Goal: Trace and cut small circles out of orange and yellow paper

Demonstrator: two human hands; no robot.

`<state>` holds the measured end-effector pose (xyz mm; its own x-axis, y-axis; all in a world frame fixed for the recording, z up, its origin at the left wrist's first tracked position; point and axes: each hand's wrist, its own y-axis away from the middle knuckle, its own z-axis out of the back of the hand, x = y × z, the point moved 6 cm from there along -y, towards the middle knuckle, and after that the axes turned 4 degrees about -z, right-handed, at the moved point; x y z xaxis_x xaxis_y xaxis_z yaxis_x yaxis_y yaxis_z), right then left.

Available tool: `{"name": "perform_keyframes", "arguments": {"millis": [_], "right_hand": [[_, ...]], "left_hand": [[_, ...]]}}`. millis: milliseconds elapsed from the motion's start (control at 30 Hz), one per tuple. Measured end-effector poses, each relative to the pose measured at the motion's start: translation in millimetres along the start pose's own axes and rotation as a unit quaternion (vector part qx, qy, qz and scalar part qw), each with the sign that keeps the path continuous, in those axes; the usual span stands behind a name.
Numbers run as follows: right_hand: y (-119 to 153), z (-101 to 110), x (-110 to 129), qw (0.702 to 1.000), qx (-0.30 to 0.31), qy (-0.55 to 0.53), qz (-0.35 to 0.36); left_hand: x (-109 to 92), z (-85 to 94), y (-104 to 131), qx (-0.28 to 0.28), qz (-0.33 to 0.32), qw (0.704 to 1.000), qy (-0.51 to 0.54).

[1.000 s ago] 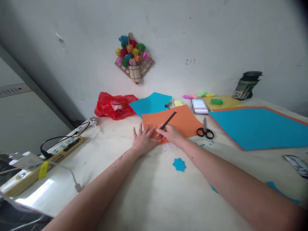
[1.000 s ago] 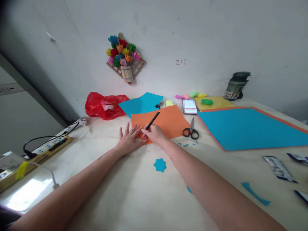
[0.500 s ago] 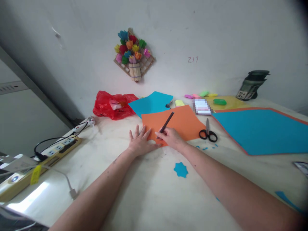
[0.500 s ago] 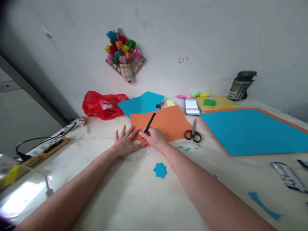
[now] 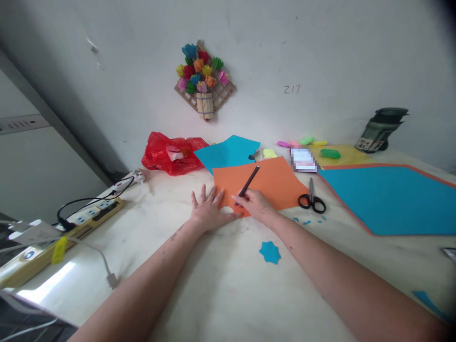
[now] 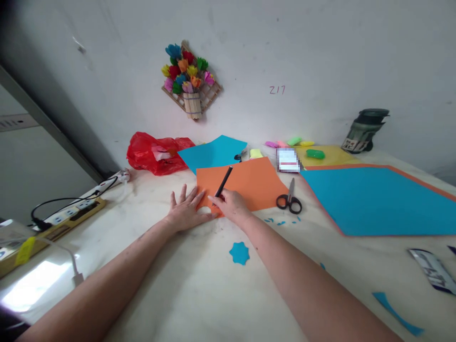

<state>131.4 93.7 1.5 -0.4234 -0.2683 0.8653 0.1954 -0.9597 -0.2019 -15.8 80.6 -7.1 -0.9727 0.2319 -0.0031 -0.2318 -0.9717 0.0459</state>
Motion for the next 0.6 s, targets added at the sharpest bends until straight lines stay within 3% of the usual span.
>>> {"name": "perform_keyframes", "arguments": {"millis": [333,467,600], "right_hand": [[3,2,11,0.998,0.001,0.067,-0.001],[1,0,6,1.0,0.002,0.016,-0.01],[0,6,2,0.994,-0.047,-0.1,-0.017]], "left_hand": [[-1,1.0,1,0.0,0.002,1.0,0.008],[-1,0.4,0,0.003,0.011,1.0,0.01],[0,-1.0,0,-0.001,0.006,1.0,0.012]]}}
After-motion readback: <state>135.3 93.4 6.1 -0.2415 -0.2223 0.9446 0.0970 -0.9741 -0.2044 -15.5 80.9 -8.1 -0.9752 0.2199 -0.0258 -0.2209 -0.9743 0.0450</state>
